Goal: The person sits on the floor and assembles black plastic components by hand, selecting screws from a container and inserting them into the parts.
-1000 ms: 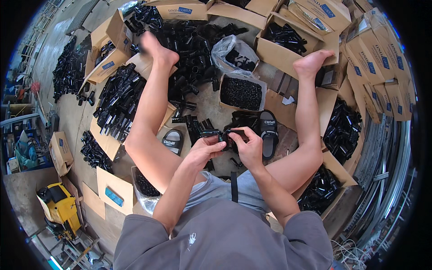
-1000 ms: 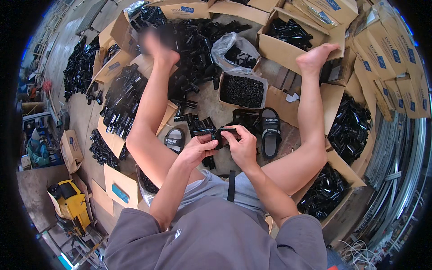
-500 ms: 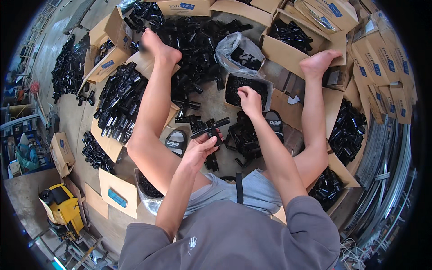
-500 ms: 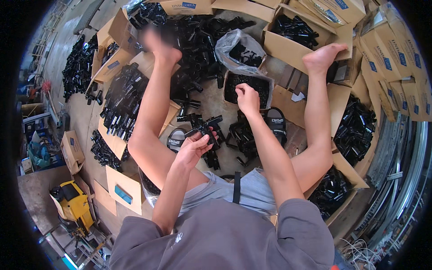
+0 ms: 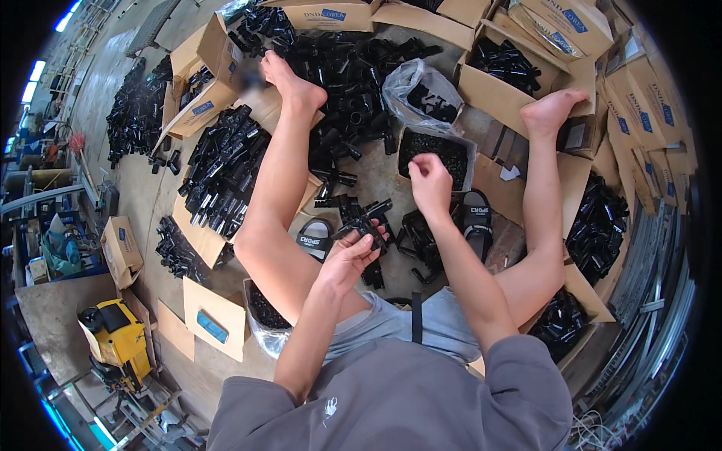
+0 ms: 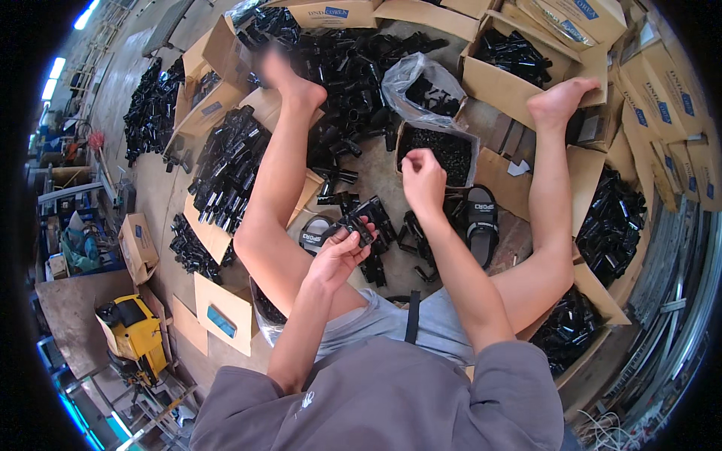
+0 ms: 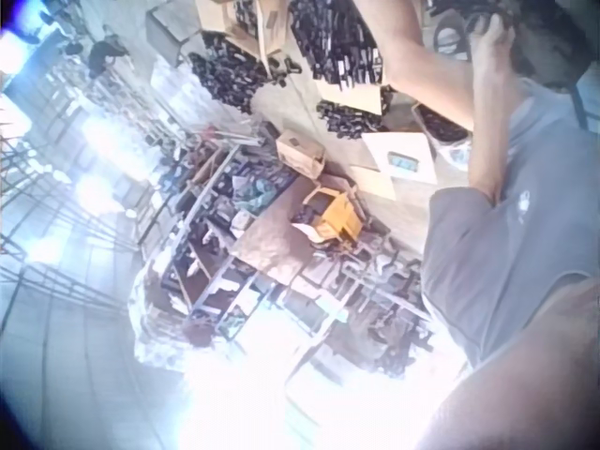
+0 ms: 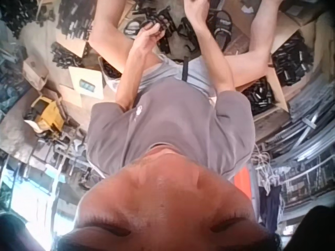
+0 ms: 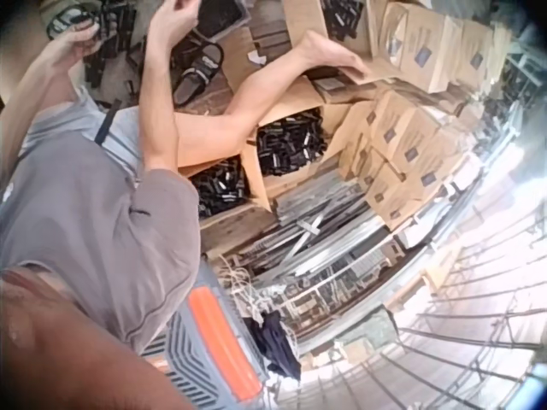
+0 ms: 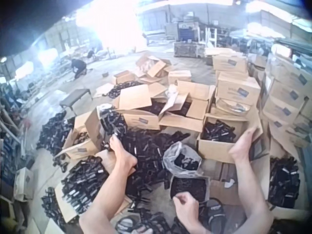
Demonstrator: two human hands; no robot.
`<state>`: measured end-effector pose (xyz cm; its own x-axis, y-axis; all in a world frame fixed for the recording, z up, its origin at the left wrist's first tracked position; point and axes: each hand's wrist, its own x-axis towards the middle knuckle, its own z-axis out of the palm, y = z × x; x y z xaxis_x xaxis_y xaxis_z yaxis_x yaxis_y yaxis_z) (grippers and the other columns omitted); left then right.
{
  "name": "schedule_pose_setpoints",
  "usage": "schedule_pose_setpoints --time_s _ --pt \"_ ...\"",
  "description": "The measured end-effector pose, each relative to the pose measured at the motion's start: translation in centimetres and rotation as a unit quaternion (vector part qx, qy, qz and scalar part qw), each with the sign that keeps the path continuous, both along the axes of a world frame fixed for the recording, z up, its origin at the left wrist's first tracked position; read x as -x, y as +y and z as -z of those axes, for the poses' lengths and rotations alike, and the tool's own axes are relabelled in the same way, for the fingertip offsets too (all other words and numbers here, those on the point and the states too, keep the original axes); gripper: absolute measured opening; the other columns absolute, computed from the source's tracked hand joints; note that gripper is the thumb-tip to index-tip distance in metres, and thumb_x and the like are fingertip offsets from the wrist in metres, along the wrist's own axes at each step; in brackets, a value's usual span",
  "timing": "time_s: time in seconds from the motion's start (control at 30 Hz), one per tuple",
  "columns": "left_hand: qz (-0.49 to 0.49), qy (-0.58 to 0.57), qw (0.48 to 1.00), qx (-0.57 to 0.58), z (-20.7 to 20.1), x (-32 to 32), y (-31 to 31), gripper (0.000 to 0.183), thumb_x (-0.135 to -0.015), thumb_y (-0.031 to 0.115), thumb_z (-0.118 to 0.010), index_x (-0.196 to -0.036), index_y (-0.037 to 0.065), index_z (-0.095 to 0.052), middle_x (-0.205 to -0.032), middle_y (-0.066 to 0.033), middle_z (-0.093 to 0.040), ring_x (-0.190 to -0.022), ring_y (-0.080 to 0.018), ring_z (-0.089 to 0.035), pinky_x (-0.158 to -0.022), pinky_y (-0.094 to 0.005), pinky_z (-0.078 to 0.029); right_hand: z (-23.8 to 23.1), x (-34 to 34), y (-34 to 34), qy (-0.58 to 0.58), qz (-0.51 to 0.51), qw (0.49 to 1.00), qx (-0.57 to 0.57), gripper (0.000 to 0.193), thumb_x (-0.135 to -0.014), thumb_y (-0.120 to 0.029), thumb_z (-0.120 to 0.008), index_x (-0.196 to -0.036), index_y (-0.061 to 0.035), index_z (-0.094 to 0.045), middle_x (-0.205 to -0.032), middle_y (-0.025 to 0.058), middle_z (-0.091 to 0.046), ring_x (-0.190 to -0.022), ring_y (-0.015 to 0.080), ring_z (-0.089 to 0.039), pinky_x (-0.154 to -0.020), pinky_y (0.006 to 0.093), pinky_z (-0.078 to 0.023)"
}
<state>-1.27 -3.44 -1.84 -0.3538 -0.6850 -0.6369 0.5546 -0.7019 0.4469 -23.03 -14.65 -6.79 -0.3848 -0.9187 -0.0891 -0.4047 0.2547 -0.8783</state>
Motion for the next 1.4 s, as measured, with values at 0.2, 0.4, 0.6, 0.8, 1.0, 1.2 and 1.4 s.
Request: schedule_pose_setpoints --time_s 0.2,0.4,0.6,0.8,1.0,1.2,1.4 --pt "0.003 0.018 1.000 0.011 0.5 1.4 -1.0 0.039 -0.101 0.016 -0.069 -0.139 0.008 -0.062 -0.132 -0.0060 -0.070 -0.126 -0.0200 -0.065 -0.096 -0.0298 -0.056 -8.2 -2.1 9.6 -0.124 -0.023 0.990 0.063 0.013 -0.092 -0.009 -0.077 -0.100 0.0014 -0.076 -0.087 0.0097 -0.077 -0.077 0.0103 -0.070 -0.070 0.0275 -0.054" --pt "0.022 -0.014 0.999 0.037 -1.3 3.8 -0.8 0.024 -0.099 0.010 -0.071 -0.123 0.010 -0.072 -0.116 -0.0001 -0.074 -0.103 -0.0109 -0.068 -0.094 -0.0315 -0.057 -8.0 -2.5 11.0 -0.138 0.002 0.984 0.110 0.010 -0.090 -0.008 -0.078 -0.095 -0.0001 -0.077 -0.089 0.0107 -0.077 -0.076 0.0171 -0.073 -0.070 0.0298 -0.055" --pt "0.026 -0.078 0.995 0.062 -2.2 4.7 0.0 0.023 -0.097 0.009 -0.074 -0.120 0.009 -0.074 -0.113 -0.0003 -0.075 -0.102 -0.0107 -0.069 -0.092 -0.0300 -0.056 -8.1 -2.1 11.9 -0.135 -0.002 0.984 0.115 0.011 -0.088 -0.007 -0.079 -0.098 -0.0017 -0.080 -0.088 0.0074 -0.077 -0.070 0.0125 -0.067 -0.065 0.0253 -0.049" --pt "0.038 -0.134 0.987 0.082 -4.0 5.3 0.5 0.022 -0.096 0.009 -0.076 -0.118 0.010 -0.076 -0.110 0.0011 -0.076 -0.099 -0.0096 -0.069 -0.090 -0.0282 -0.054 -8.1 -0.9 12.5 -0.388 -0.001 0.922 0.018 0.012 -0.092 0.002 -0.074 -0.104 0.0020 -0.078 -0.099 0.0060 -0.078 -0.088 0.0090 -0.070 -0.082 0.0233 -0.054" --pt "0.043 -0.140 0.986 0.082 -4.2 6.0 0.6 0.022 -0.095 0.009 -0.077 -0.117 0.010 -0.076 -0.108 0.0012 -0.076 -0.098 -0.0089 -0.069 -0.088 -0.0274 -0.054 -7.8 -1.3 12.9 -0.434 0.053 0.899 0.026 0.013 -0.092 0.003 -0.074 -0.104 0.0024 -0.077 -0.101 0.0082 -0.078 -0.091 0.0100 -0.071 -0.084 0.0240 -0.055" --pt "0.030 -0.145 0.986 0.082 -4.6 6.4 0.5 0.023 -0.092 0.010 -0.081 -0.115 0.009 -0.077 -0.104 0.0023 -0.077 -0.089 -0.0038 -0.065 -0.079 -0.0219 -0.049 -8.0 -0.3 12.7 -0.424 0.021 0.905 0.003 0.010 -0.091 0.003 -0.074 -0.100 0.0006 -0.078 -0.098 0.0069 -0.078 -0.087 0.0090 -0.070 -0.082 0.0234 -0.055" --pt "0.041 -0.150 0.984 0.083 -4.2 6.4 0.6 0.022 -0.093 0.011 -0.079 -0.115 0.009 -0.077 -0.104 0.0018 -0.077 -0.090 -0.0052 -0.067 -0.081 -0.0228 -0.051 -7.7 0.3 12.5 -0.416 -0.004 0.909 0.010 0.012 -0.091 0.002 -0.075 -0.102 0.0006 -0.079 -0.098 0.0072 -0.078 -0.087 0.0094 -0.071 -0.082 0.0243 -0.056"
